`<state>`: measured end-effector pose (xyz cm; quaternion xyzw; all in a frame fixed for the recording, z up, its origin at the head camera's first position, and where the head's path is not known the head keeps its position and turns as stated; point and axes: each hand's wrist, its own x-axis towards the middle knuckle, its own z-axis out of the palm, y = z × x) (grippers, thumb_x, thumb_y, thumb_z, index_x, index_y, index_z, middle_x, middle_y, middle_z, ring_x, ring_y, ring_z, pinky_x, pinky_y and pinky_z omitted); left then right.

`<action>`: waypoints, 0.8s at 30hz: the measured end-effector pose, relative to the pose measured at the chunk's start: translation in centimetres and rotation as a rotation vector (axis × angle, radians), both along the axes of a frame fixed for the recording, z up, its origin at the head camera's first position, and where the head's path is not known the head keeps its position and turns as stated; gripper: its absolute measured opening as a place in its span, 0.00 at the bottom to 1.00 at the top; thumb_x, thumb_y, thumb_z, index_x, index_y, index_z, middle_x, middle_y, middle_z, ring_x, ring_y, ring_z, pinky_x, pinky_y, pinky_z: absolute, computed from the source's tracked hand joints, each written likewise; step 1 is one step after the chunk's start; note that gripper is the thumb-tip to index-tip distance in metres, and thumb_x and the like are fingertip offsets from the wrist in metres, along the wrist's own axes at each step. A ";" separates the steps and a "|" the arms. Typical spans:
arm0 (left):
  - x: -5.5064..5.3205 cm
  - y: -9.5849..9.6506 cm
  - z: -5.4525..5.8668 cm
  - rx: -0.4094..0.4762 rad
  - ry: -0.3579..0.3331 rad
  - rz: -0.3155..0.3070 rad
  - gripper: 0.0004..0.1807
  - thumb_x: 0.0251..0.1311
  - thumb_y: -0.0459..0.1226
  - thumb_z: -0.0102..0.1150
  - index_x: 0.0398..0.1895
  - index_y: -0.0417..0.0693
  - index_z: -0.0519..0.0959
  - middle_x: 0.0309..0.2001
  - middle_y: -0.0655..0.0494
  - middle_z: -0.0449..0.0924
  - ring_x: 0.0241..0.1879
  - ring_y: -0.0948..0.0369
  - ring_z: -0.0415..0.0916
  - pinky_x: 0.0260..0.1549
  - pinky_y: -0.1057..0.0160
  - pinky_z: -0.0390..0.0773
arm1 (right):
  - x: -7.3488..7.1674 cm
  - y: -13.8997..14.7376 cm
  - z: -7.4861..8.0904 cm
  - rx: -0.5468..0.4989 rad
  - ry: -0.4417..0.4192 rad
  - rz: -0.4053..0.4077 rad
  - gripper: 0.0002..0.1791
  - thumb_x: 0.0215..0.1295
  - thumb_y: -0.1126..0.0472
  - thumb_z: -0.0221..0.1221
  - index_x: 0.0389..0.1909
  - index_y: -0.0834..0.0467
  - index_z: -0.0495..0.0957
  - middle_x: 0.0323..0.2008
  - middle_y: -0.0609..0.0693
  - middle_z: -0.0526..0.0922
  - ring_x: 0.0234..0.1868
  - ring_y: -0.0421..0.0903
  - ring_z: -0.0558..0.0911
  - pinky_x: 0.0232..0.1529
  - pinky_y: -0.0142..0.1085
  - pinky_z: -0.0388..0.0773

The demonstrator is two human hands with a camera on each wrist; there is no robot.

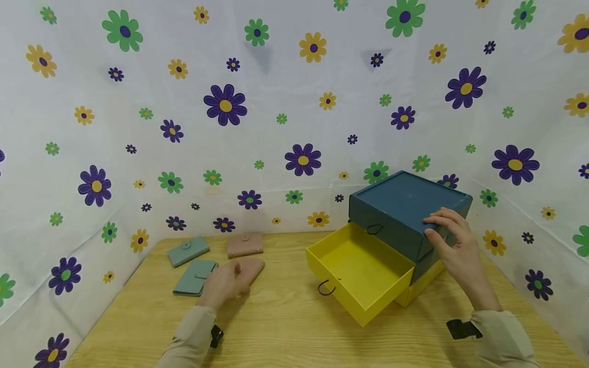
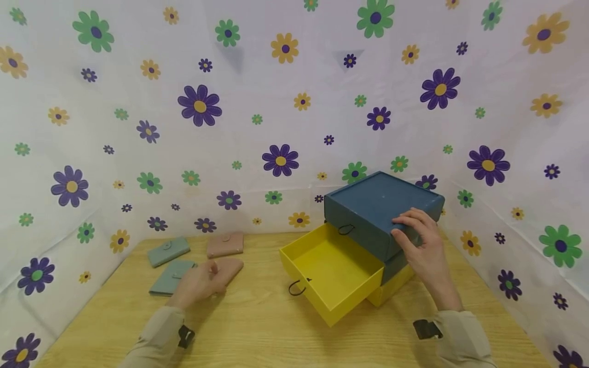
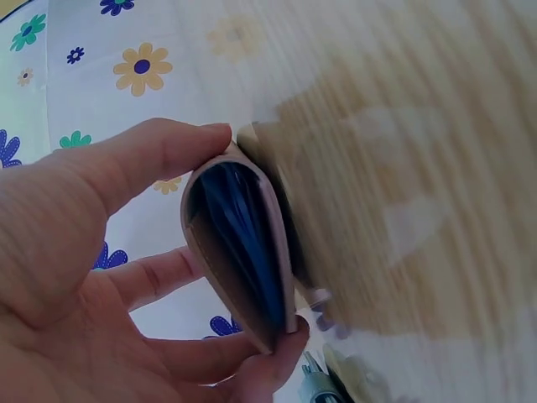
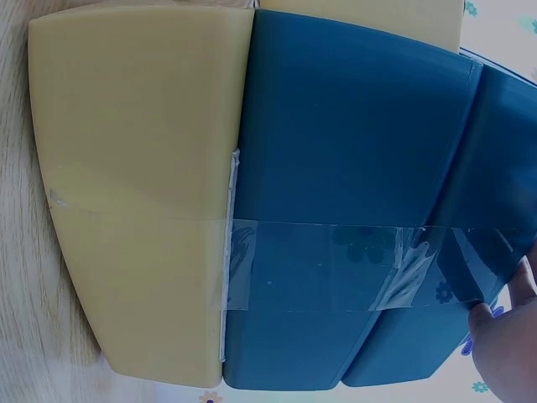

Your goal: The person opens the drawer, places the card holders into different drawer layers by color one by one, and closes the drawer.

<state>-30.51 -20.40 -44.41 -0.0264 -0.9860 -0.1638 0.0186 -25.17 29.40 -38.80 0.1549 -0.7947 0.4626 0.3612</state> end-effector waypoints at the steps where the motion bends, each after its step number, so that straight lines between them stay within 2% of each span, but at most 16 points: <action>1: 0.0 0.0 -0.1 -0.008 -0.001 0.006 0.22 0.48 0.44 0.73 0.43 0.43 0.77 0.33 0.49 0.82 0.32 0.52 0.77 0.33 0.49 0.76 | 0.0 0.0 0.0 -0.001 0.001 0.002 0.11 0.65 0.72 0.60 0.48 0.65 0.80 0.57 0.47 0.72 0.69 0.32 0.59 0.67 0.24 0.51; 8: 0.2 0.0 0.0 -0.006 -0.022 0.027 0.21 0.52 0.46 0.71 0.44 0.46 0.76 0.34 0.50 0.81 0.31 0.52 0.75 0.28 0.51 0.72 | -0.2 0.1 -0.1 -0.002 0.001 0.001 0.12 0.64 0.73 0.59 0.48 0.65 0.80 0.57 0.42 0.72 0.70 0.32 0.59 0.66 0.24 0.50; 17: 0.3 0.0 0.4 0.086 -0.018 0.029 0.23 0.50 0.41 0.68 0.48 0.39 0.78 0.36 0.48 0.82 0.29 0.56 0.75 0.30 0.56 0.76 | -0.2 0.1 0.0 -0.009 0.008 -0.002 0.12 0.64 0.73 0.60 0.47 0.66 0.81 0.57 0.41 0.72 0.69 0.32 0.60 0.66 0.23 0.51; 20: 0.3 0.0 0.6 0.118 -0.016 0.039 0.24 0.48 0.40 0.66 0.49 0.38 0.78 0.34 0.49 0.81 0.27 0.57 0.73 0.27 0.59 0.74 | -0.2 0.1 -0.1 -0.009 0.009 -0.004 0.12 0.63 0.74 0.60 0.47 0.66 0.80 0.56 0.40 0.72 0.69 0.32 0.60 0.66 0.23 0.51; 24: 0.3 0.1 0.6 0.181 0.027 0.046 0.26 0.48 0.39 0.64 0.53 0.39 0.79 0.34 0.49 0.82 0.25 0.59 0.71 0.23 0.63 0.69 | -0.2 0.0 -0.1 -0.012 0.022 0.004 0.11 0.64 0.74 0.59 0.47 0.68 0.80 0.56 0.41 0.73 0.69 0.33 0.60 0.67 0.24 0.50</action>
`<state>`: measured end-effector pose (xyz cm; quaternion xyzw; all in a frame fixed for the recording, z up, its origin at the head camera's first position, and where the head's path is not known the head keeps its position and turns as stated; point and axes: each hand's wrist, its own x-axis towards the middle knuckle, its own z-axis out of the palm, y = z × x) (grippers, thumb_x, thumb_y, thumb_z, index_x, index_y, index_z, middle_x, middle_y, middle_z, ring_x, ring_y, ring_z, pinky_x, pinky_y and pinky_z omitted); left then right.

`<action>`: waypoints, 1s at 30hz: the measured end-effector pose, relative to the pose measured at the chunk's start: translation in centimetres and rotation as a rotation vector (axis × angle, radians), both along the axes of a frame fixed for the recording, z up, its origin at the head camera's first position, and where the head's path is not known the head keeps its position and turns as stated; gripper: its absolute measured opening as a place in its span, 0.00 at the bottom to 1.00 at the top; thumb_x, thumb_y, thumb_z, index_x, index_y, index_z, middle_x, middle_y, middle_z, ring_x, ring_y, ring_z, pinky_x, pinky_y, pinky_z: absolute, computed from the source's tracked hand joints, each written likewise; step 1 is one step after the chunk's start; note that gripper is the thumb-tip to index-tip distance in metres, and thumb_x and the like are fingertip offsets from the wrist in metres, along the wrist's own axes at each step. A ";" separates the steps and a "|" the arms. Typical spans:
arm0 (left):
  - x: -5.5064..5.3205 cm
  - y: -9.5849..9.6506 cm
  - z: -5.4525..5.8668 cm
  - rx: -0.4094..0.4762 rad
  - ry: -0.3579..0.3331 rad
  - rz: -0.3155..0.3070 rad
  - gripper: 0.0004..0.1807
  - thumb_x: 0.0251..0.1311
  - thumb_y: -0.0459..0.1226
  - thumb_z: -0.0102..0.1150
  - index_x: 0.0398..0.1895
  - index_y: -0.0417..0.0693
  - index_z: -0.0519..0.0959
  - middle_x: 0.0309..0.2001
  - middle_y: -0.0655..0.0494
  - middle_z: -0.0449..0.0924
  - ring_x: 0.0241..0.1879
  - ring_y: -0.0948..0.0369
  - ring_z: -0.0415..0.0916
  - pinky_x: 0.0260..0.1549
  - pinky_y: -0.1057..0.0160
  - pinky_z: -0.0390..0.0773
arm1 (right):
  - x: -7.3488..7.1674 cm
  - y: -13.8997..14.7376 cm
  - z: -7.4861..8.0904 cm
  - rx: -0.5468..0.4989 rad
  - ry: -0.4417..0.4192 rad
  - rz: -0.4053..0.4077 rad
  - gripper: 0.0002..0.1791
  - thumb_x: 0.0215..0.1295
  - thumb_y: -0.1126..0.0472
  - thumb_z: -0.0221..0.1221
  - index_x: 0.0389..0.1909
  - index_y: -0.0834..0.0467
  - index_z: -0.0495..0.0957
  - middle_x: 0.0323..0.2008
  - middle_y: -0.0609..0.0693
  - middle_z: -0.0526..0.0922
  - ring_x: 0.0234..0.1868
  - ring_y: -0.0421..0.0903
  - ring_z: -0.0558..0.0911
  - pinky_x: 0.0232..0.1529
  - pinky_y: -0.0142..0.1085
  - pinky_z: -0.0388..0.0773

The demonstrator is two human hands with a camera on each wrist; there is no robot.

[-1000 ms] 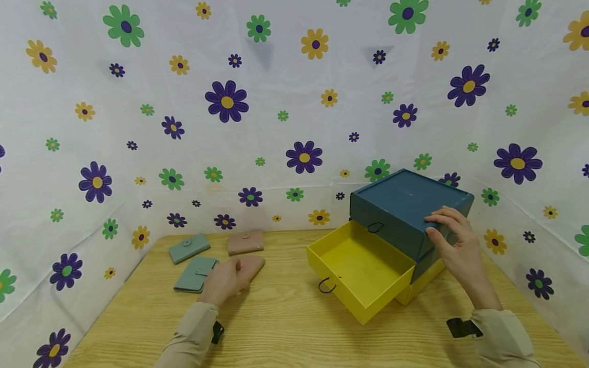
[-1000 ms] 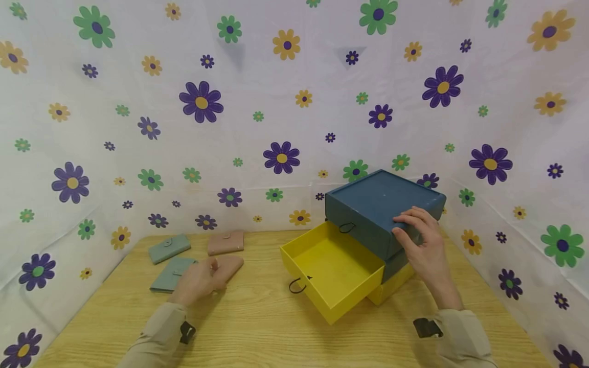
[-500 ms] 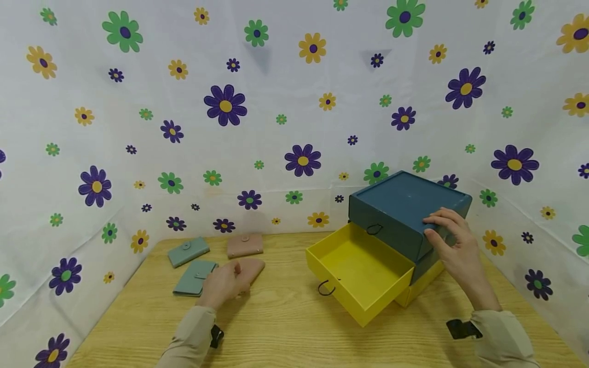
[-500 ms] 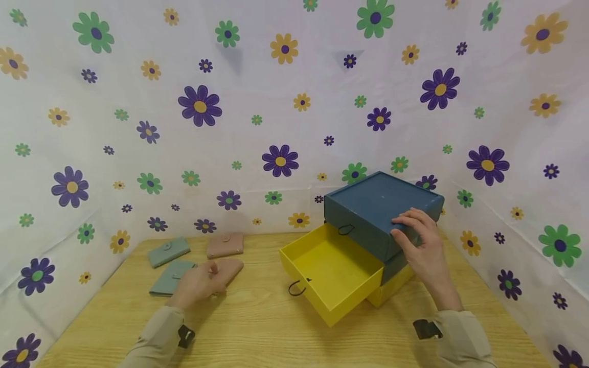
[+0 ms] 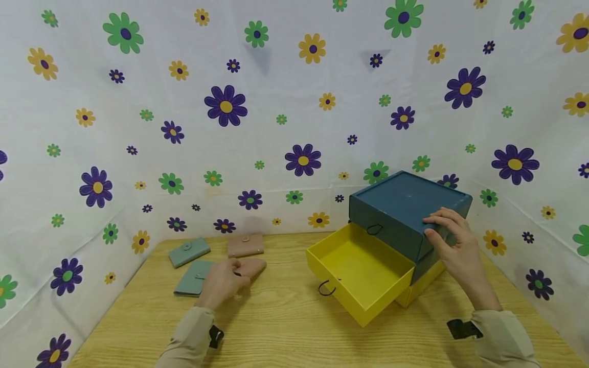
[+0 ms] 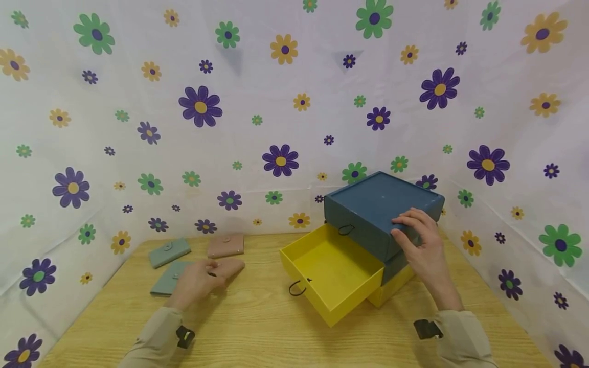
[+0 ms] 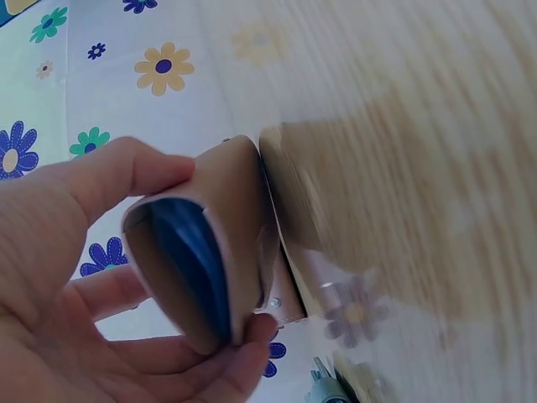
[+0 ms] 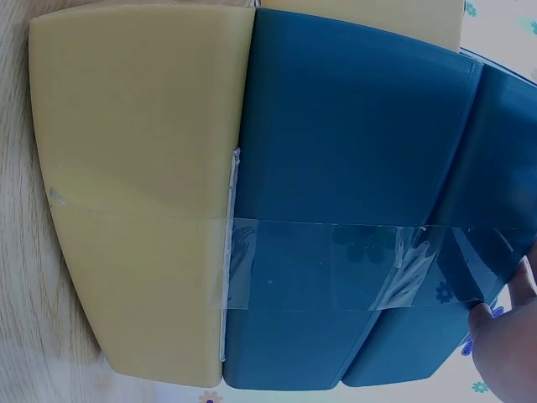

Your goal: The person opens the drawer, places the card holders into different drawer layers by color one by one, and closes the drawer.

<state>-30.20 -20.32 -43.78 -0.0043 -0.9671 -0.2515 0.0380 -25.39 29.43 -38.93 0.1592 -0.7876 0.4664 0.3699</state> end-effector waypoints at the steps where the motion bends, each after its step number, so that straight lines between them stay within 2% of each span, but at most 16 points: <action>1: 0.0 0.0 0.0 0.018 0.015 -0.005 0.26 0.49 0.38 0.64 0.54 0.39 0.79 0.34 0.49 0.83 0.23 0.60 0.70 0.21 0.64 0.68 | 0.0 0.0 0.0 0.001 0.000 0.000 0.11 0.64 0.74 0.59 0.47 0.68 0.80 0.56 0.42 0.72 0.69 0.33 0.60 0.67 0.24 0.50; 4: -0.1 0.1 -0.2 0.075 0.043 -0.010 0.28 0.52 0.38 0.64 0.59 0.40 0.78 0.21 0.55 0.77 0.15 0.63 0.62 0.16 0.66 0.60 | 0.1 0.0 0.0 0.005 -0.007 -0.002 0.11 0.64 0.74 0.59 0.47 0.67 0.80 0.57 0.42 0.72 0.70 0.34 0.59 0.67 0.24 0.50; 7: -0.2 0.2 -0.2 0.109 0.072 -0.014 0.28 0.53 0.37 0.63 0.61 0.42 0.77 0.11 0.60 0.65 0.11 0.65 0.54 0.13 0.67 0.55 | 0.1 0.0 0.0 0.008 -0.017 -0.005 0.12 0.64 0.73 0.60 0.48 0.65 0.80 0.57 0.43 0.72 0.70 0.35 0.59 0.67 0.24 0.50; 8: -0.2 0.2 -0.1 0.108 0.084 -0.007 0.24 0.53 0.38 0.63 0.55 0.42 0.81 0.09 0.61 0.60 0.11 0.65 0.52 0.13 0.67 0.53 | 0.1 0.0 0.1 0.009 -0.017 -0.005 0.12 0.64 0.73 0.60 0.48 0.65 0.81 0.57 0.43 0.72 0.70 0.36 0.60 0.67 0.24 0.50; 10: -0.2 0.4 0.0 0.093 0.125 -0.003 0.13 0.53 0.39 0.64 0.40 0.41 0.84 0.10 0.61 0.58 0.11 0.65 0.52 0.13 0.68 0.53 | 0.1 0.0 0.1 0.009 -0.015 -0.004 0.12 0.64 0.73 0.60 0.47 0.65 0.81 0.56 0.43 0.72 0.70 0.36 0.60 0.67 0.24 0.50; 14: -0.2 0.7 0.2 0.090 0.258 -0.015 0.12 0.52 0.40 0.68 0.34 0.40 0.85 0.14 0.58 0.71 0.12 0.64 0.59 0.14 0.67 0.58 | 0.2 0.0 0.1 0.012 -0.014 -0.003 0.12 0.64 0.73 0.60 0.48 0.65 0.81 0.56 0.43 0.72 0.70 0.34 0.59 0.67 0.24 0.50; 17: -0.3 0.9 0.2 0.112 0.364 -0.048 0.24 0.52 0.40 0.70 0.54 0.45 0.83 0.24 0.48 0.83 0.16 0.61 0.67 0.17 0.65 0.65 | 0.1 0.0 0.1 0.010 -0.014 -0.001 0.12 0.64 0.73 0.60 0.47 0.65 0.81 0.56 0.43 0.72 0.69 0.33 0.59 0.67 0.24 0.50; 19: -0.4 1.2 0.2 0.125 0.422 -0.066 0.25 0.52 0.40 0.70 0.56 0.46 0.82 0.31 0.43 0.86 0.20 0.57 0.74 0.20 0.62 0.71 | 0.0 0.0 0.1 0.007 -0.011 -0.002 0.12 0.63 0.74 0.60 0.47 0.66 0.81 0.56 0.42 0.72 0.69 0.33 0.60 0.67 0.24 0.51; 22: -0.3 1.7 0.4 0.151 0.493 -0.099 0.26 0.53 0.41 0.71 0.56 0.46 0.82 0.44 0.40 0.86 0.32 0.49 0.83 0.27 0.55 0.79 | 0.0 0.0 0.1 0.002 -0.007 -0.004 0.12 0.63 0.74 0.60 0.47 0.66 0.81 0.55 0.42 0.73 0.69 0.34 0.60 0.67 0.24 0.51; 25: -0.1 2.4 0.9 0.176 0.541 -0.120 0.26 0.53 0.41 0.72 0.55 0.43 0.82 0.52 0.41 0.83 0.47 0.45 0.82 0.39 0.48 0.82 | -0.1 0.1 0.1 0.000 -0.006 -0.004 0.12 0.63 0.75 0.60 0.47 0.66 0.81 0.56 0.42 0.73 0.70 0.35 0.60 0.67 0.24 0.51; 28: 0.1 3.1 1.4 0.205 0.559 -0.139 0.26 0.52 0.41 0.72 0.55 0.42 0.82 0.54 0.41 0.82 0.51 0.45 0.81 0.44 0.46 0.81 | -0.1 0.1 0.0 0.004 -0.007 -0.005 0.12 0.63 0.74 0.60 0.47 0.66 0.80 0.56 0.43 0.73 0.70 0.36 0.60 0.67 0.24 0.51; 30: 0.1 3.6 1.6 0.215 0.570 -0.147 0.26 0.52 0.40 0.72 0.56 0.43 0.82 0.55 0.42 0.81 0.50 0.46 0.81 0.44 0.47 0.81 | -0.1 0.0 0.0 0.002 -0.002 0.000 0.11 0.64 0.74 0.59 0.47 0.68 0.80 0.56 0.42 0.73 0.70 0.37 0.60 0.67 0.24 0.50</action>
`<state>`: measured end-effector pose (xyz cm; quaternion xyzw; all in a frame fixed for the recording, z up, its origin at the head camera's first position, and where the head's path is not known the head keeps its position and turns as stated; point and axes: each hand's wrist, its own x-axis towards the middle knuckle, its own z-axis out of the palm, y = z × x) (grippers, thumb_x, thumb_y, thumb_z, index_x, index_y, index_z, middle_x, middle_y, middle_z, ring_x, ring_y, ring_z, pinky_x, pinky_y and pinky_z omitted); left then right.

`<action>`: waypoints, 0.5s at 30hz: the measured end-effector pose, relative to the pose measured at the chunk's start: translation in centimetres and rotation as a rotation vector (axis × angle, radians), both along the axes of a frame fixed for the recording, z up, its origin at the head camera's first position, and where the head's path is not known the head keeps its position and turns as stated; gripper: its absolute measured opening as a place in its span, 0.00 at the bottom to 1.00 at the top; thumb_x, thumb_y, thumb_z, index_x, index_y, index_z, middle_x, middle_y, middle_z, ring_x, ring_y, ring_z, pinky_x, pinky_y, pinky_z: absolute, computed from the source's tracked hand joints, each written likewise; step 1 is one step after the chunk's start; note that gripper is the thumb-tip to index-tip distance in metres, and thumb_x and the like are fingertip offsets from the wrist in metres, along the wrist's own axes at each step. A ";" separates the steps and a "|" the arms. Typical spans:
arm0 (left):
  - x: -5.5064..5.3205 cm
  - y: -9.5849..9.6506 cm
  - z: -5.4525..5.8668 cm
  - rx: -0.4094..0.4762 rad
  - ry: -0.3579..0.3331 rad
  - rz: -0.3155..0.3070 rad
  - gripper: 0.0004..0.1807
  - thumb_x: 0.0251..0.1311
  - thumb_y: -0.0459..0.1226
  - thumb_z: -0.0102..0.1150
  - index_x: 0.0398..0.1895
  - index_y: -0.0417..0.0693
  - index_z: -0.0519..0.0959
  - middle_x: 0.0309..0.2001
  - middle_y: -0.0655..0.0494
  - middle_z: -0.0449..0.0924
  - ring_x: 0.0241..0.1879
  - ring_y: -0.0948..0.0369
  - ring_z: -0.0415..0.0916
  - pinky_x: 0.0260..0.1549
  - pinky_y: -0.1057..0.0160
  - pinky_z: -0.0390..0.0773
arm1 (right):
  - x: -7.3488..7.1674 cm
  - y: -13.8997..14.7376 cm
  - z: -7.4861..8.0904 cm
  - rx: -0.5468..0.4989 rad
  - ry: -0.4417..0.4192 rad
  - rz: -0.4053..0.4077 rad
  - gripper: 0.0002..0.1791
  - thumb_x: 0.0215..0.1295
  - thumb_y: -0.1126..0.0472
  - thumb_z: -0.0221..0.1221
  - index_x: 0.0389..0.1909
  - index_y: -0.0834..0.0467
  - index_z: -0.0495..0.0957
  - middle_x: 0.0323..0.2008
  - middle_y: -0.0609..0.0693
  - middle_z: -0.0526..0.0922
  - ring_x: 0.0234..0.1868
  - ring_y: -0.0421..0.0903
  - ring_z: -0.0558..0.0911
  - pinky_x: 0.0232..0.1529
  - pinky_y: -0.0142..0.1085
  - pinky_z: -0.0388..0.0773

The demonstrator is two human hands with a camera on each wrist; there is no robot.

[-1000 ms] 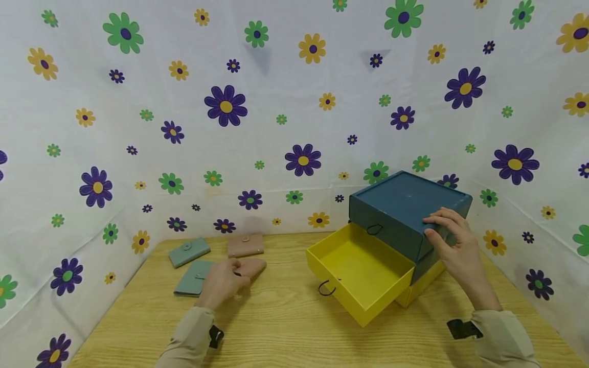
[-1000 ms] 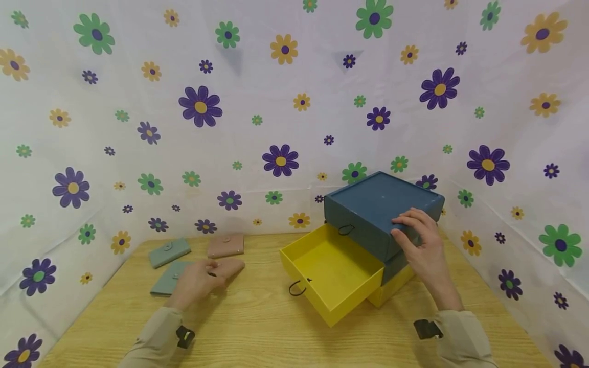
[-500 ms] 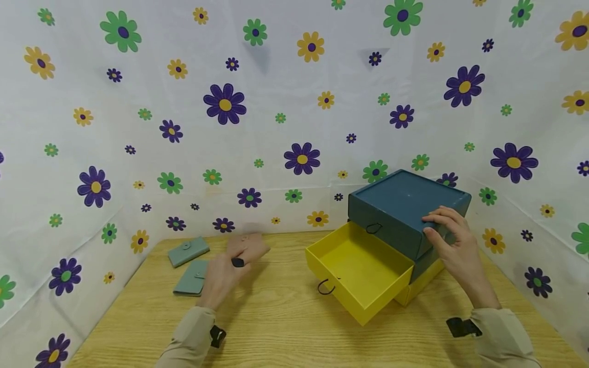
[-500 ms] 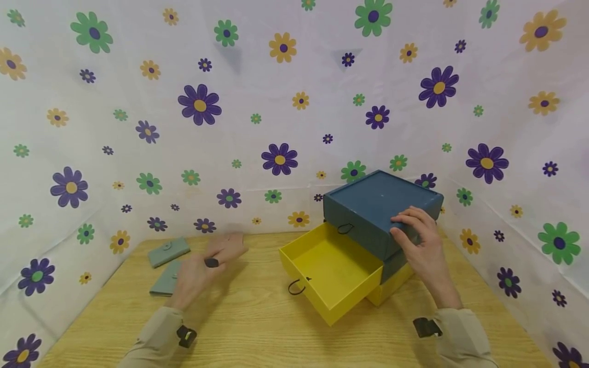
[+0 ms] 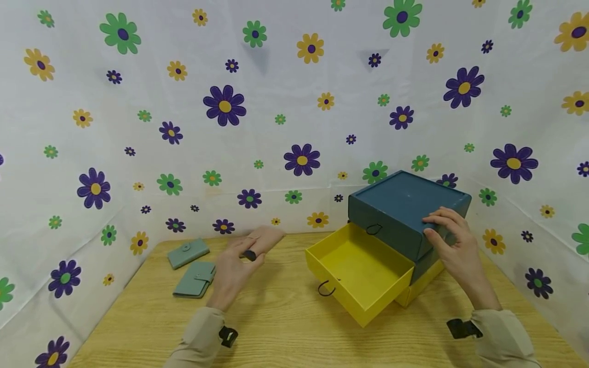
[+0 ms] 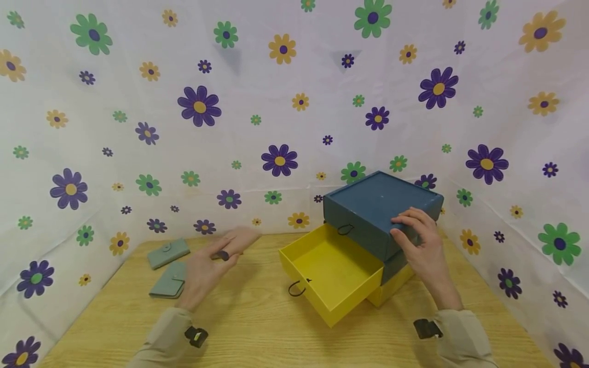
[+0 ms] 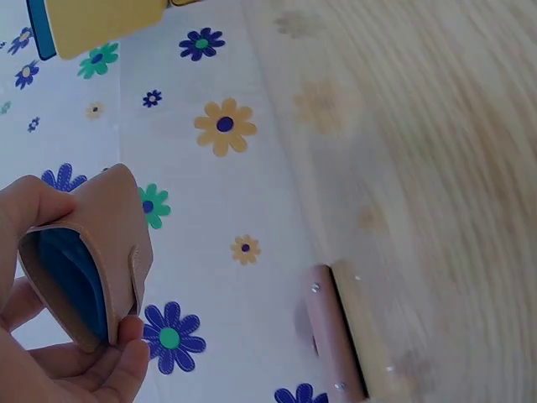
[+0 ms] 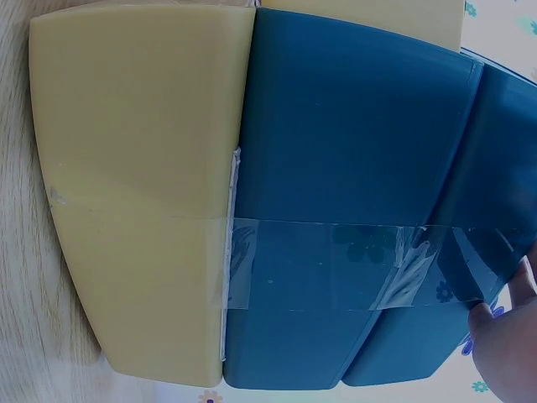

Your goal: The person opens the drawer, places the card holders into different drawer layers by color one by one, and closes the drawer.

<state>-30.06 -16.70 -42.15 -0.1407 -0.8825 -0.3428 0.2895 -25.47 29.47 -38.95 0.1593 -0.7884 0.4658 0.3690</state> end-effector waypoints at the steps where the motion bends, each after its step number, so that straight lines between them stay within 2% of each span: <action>1: 0.0 0.2 0.1 -0.001 0.005 -0.002 0.26 0.52 0.40 0.72 0.56 0.44 0.81 0.55 0.43 0.81 0.49 0.47 0.81 0.43 0.48 0.82 | 0.0 0.0 0.0 0.000 0.003 0.002 0.11 0.64 0.74 0.59 0.47 0.69 0.79 0.56 0.42 0.73 0.70 0.36 0.60 0.68 0.24 0.50; 8: 0.3 1.9 0.9 0.013 0.121 -0.022 0.25 0.50 0.41 0.74 0.54 0.45 0.83 0.51 0.47 0.84 0.48 0.50 0.81 0.41 0.51 0.82 | 0.2 0.0 0.2 0.006 -0.009 -0.005 0.12 0.63 0.73 0.60 0.47 0.65 0.81 0.56 0.42 0.72 0.70 0.35 0.60 0.67 0.24 0.51; 11: 0.4 2.7 1.2 0.043 0.138 -0.047 0.25 0.51 0.41 0.74 0.54 0.45 0.83 0.51 0.47 0.84 0.48 0.51 0.82 0.39 0.53 0.83 | 0.3 -0.1 0.3 0.009 -0.011 -0.003 0.12 0.64 0.72 0.60 0.48 0.65 0.81 0.56 0.45 0.73 0.70 0.35 0.60 0.67 0.24 0.51; 15: 0.6 3.7 1.6 0.091 0.124 -0.082 0.25 0.52 0.41 0.73 0.56 0.48 0.82 0.54 0.47 0.82 0.53 0.50 0.80 0.39 0.54 0.83 | 0.5 -0.2 0.2 0.015 -0.021 0.000 0.12 0.66 0.70 0.60 0.49 0.65 0.80 0.58 0.52 0.72 0.71 0.33 0.59 0.68 0.24 0.50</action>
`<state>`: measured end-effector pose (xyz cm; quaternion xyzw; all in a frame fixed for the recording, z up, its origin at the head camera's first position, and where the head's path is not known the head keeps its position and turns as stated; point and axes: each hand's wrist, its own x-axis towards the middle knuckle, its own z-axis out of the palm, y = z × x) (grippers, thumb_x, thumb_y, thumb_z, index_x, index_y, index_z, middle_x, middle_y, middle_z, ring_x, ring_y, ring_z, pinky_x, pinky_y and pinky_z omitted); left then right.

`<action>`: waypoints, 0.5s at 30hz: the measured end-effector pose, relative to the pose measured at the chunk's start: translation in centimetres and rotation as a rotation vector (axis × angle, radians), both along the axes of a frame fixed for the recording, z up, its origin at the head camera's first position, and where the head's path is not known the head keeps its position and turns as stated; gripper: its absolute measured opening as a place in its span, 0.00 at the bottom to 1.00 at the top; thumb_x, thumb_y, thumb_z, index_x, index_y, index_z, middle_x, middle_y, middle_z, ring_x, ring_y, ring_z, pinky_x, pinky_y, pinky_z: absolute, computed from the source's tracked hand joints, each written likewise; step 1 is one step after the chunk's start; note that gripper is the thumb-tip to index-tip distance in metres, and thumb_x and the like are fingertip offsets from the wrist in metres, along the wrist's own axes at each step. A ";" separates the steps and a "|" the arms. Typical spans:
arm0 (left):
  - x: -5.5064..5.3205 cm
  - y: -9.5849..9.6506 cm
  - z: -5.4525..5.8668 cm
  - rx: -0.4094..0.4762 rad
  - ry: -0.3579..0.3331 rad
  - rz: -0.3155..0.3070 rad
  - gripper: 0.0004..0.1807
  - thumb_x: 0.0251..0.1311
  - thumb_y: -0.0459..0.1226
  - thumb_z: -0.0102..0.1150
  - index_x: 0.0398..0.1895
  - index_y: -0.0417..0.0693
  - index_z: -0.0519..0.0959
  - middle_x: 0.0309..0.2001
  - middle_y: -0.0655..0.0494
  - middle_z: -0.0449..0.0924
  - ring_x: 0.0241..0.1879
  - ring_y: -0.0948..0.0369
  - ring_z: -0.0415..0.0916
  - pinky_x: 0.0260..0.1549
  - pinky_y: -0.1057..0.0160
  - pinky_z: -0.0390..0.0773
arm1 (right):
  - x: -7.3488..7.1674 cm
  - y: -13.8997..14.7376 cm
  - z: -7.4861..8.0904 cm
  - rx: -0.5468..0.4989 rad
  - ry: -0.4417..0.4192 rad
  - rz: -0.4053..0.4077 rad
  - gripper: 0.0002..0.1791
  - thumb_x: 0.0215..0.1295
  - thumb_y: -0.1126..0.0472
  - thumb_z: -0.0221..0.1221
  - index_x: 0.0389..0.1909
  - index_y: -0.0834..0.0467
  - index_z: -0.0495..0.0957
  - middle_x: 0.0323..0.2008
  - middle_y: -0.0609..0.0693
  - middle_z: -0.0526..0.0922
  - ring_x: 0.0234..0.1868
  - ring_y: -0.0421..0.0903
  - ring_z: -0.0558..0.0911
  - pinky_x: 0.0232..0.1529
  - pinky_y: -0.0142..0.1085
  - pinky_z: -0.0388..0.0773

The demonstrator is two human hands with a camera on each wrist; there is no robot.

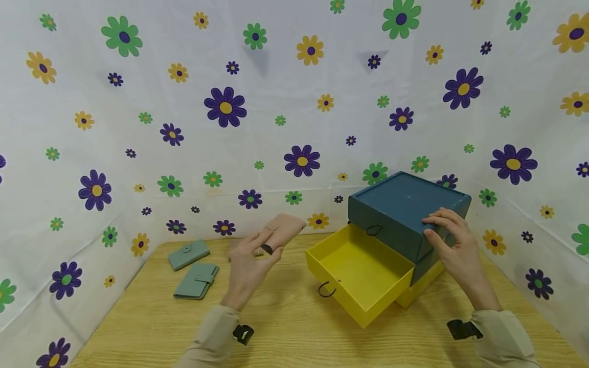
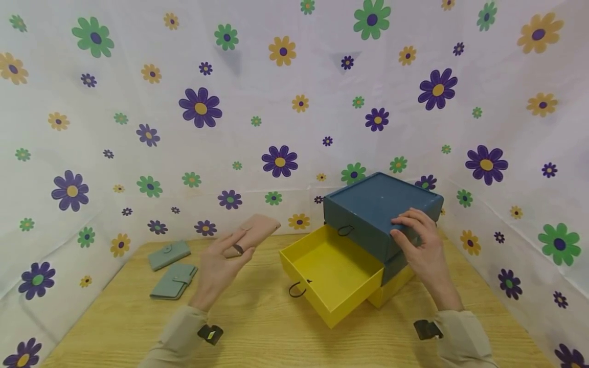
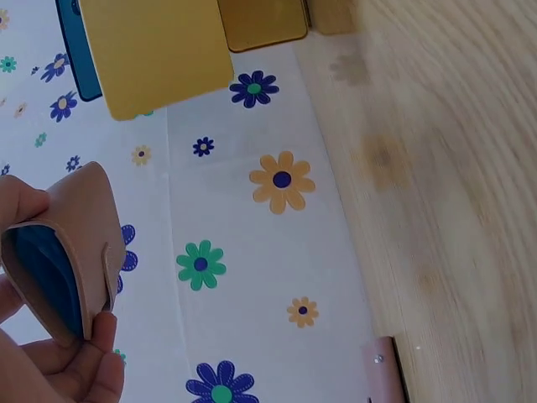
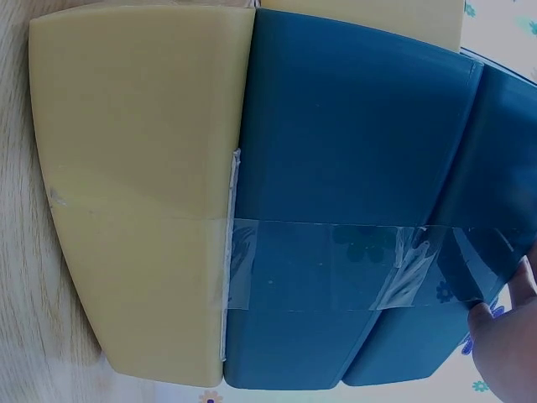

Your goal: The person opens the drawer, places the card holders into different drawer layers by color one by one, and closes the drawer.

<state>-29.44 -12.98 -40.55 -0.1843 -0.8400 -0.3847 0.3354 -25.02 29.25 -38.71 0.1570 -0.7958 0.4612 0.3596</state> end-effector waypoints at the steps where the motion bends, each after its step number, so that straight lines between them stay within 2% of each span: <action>1: 0.0 0.2 0.0 0.011 -0.004 -0.007 0.25 0.52 0.42 0.73 0.56 0.49 0.82 0.55 0.48 0.82 0.53 0.50 0.79 0.40 0.54 0.83 | 0.0 0.0 0.0 0.002 -0.003 -0.001 0.11 0.66 0.70 0.59 0.49 0.64 0.80 0.58 0.53 0.72 0.70 0.33 0.58 0.68 0.24 0.50; 4: 0.2 0.9 0.0 0.032 0.001 -0.028 0.26 0.52 0.41 0.73 0.57 0.50 0.82 0.55 0.49 0.82 0.53 0.52 0.79 0.44 0.54 0.81 | 0.1 -0.1 0.0 0.003 -0.003 0.001 0.11 0.66 0.70 0.59 0.49 0.64 0.80 0.58 0.55 0.72 0.70 0.33 0.59 0.68 0.24 0.50; 10: 0.1 2.1 -0.2 0.047 0.098 -0.083 0.26 0.50 0.38 0.74 0.55 0.47 0.83 0.52 0.50 0.83 0.51 0.55 0.79 0.50 0.53 0.79 | 0.1 -0.2 0.0 -0.001 0.013 0.010 0.11 0.66 0.71 0.59 0.49 0.64 0.80 0.57 0.53 0.72 0.70 0.34 0.59 0.67 0.24 0.50; 15: 0.3 3.3 -0.1 0.033 0.095 -0.103 0.25 0.51 0.40 0.73 0.55 0.48 0.83 0.53 0.48 0.82 0.54 0.52 0.79 0.55 0.51 0.78 | 0.2 -0.3 0.0 -0.007 0.010 0.004 0.11 0.66 0.70 0.59 0.49 0.64 0.80 0.57 0.52 0.73 0.70 0.35 0.59 0.69 0.26 0.50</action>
